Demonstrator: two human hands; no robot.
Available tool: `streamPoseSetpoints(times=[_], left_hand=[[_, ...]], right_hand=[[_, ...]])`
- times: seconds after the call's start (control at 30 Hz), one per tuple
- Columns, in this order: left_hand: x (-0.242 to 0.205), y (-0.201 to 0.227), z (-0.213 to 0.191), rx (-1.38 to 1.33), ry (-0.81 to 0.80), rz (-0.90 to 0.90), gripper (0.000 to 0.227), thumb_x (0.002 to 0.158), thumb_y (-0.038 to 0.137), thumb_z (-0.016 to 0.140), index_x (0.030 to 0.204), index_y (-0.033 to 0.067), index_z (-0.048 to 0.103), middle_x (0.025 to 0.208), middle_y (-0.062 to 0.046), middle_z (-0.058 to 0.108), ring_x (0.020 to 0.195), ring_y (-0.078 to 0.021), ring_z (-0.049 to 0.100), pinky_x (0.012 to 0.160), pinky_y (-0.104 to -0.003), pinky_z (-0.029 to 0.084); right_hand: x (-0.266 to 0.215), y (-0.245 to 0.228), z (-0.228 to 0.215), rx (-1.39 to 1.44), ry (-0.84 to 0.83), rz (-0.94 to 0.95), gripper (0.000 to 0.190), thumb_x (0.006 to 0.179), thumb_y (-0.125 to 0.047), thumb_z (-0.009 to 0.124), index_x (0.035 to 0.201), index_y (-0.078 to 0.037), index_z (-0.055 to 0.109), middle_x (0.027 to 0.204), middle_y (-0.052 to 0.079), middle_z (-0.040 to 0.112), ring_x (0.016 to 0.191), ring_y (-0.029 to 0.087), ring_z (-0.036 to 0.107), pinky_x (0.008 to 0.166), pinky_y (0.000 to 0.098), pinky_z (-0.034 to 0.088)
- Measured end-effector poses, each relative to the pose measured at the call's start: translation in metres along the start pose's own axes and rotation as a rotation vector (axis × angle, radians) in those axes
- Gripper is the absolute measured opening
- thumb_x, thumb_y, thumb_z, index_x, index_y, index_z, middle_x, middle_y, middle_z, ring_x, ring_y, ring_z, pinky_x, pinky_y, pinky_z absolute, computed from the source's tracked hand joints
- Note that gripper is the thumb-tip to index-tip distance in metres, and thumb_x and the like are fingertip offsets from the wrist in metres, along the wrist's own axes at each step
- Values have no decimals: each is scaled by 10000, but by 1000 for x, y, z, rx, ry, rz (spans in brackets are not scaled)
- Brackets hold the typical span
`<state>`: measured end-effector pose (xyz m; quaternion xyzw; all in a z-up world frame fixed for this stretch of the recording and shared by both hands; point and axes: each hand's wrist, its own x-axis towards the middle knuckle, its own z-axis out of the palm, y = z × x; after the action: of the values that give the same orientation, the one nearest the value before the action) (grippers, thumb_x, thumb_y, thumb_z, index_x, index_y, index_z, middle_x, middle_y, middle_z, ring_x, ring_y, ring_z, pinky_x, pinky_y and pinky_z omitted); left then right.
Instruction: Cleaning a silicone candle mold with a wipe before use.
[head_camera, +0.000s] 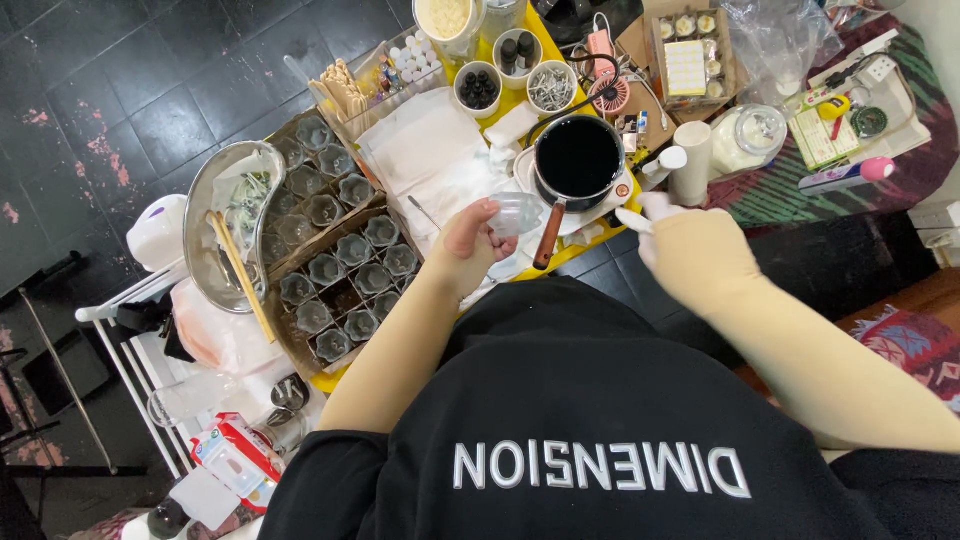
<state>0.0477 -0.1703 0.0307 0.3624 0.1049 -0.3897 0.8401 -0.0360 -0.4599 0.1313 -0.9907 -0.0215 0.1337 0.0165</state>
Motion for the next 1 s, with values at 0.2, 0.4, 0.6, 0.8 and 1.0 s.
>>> streamPoseSetpoints(times=[0.2,0.4,0.6,0.8,1.0], left_hand=[[-11,9,10,-167,-201,-62,538,906,393,654,1282,10,615,1139,-157,676,891,-206,590,755,-299,473],[-31,12,1,-207,-361,-27,588,977,373,672,1386,-45,606,1178,-130,678,970,-182,606,795,-293,481],[-47,8,3,2,-229,155,490,897,217,786,1299,19,588,1218,-91,683,1071,-192,663,924,-342,540],[-63,3,13,53,-92,401,462,896,125,809,1290,18,593,1202,-109,690,1087,-193,662,994,-357,535],[-76,3,17,-75,-49,411,454,904,168,776,1296,28,595,1197,-83,688,1108,-189,673,1000,-378,544]], right_hand=[[9,8,-40,1105,-115,145,241,911,-283,720,900,-45,687,755,5,723,626,91,580,569,259,444],[30,-19,-38,1457,-95,127,189,868,-137,791,832,-23,644,713,21,653,600,93,576,557,243,427],[44,-73,-49,1708,164,-137,66,940,-47,741,955,-39,678,894,24,694,785,79,656,728,239,520],[40,-111,-42,1636,-10,-62,98,954,-24,738,991,-8,649,935,123,706,656,165,643,552,320,515],[39,-103,-26,1256,181,-689,99,983,27,622,1067,26,674,1353,198,665,1230,232,664,1019,320,514]])
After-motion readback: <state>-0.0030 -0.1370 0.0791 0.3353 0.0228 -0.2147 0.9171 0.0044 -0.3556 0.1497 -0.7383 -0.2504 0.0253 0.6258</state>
